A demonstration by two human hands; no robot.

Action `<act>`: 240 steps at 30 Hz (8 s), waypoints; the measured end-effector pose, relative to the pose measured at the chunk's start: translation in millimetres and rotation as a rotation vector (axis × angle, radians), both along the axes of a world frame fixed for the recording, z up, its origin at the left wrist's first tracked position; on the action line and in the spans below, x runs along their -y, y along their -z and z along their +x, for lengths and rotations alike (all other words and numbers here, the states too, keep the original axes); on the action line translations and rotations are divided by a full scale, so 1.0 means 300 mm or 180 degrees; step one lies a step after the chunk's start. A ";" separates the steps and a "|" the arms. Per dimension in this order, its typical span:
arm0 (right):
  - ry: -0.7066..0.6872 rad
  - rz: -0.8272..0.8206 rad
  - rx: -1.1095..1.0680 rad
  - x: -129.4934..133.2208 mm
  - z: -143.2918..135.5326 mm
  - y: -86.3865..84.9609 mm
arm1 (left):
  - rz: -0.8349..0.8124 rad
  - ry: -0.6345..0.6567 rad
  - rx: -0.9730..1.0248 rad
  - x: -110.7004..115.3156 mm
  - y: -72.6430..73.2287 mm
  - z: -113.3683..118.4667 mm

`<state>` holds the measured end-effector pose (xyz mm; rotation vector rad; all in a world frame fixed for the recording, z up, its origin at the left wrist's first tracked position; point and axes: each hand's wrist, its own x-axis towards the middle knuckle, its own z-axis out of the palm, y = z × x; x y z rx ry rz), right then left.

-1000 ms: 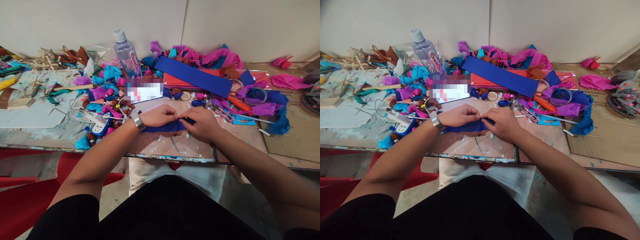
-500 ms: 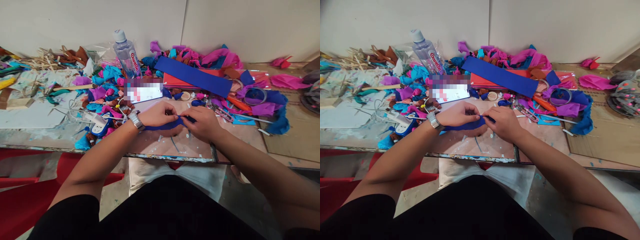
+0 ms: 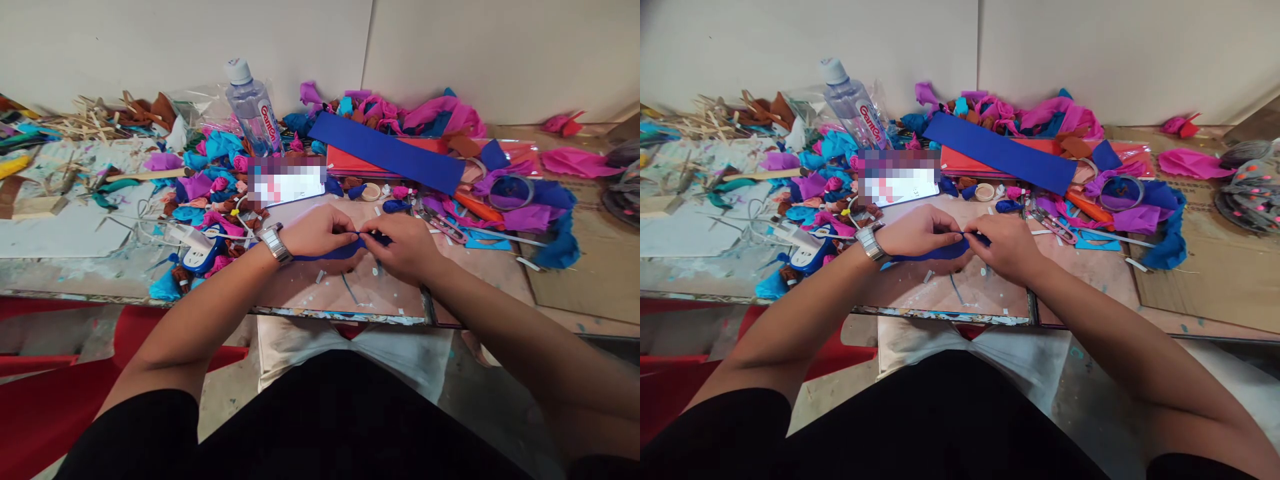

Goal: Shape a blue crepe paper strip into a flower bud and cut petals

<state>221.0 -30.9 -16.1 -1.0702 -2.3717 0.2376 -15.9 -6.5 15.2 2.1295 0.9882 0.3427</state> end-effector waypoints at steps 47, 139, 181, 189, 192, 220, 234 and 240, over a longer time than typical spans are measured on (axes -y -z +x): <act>-0.0119 0.0778 0.0172 -0.003 -0.002 0.017 | -0.0125 -0.0190 0.0366 -0.008 0.034 0.010; 0.0152 -0.1083 -0.0494 -0.030 0.026 -0.047 | -0.0052 0.0554 -0.0294 -0.024 -0.010 -0.029; -0.0644 0.0760 0.0061 -0.026 0.016 0.002 | -0.1036 0.0375 0.0303 -0.039 0.003 -0.032; -0.0564 0.0553 0.0009 -0.021 0.012 -0.002 | -0.0881 0.0371 0.0312 -0.045 0.016 -0.029; -0.0579 0.0624 0.0027 -0.023 0.014 0.001 | -0.0850 0.0372 0.0305 -0.041 0.014 -0.031; -0.0566 0.0745 -0.0078 -0.020 0.011 0.007 | -0.0751 0.0392 0.0324 -0.035 0.018 -0.026; -0.0270 0.0348 -0.0180 -0.011 -0.002 -0.002 | -0.0136 0.0152 0.0210 -0.008 0.005 -0.006; -0.0298 0.0058 -0.0280 -0.011 -0.005 -0.017 | 0.0303 0.0083 0.0004 0.018 -0.016 0.007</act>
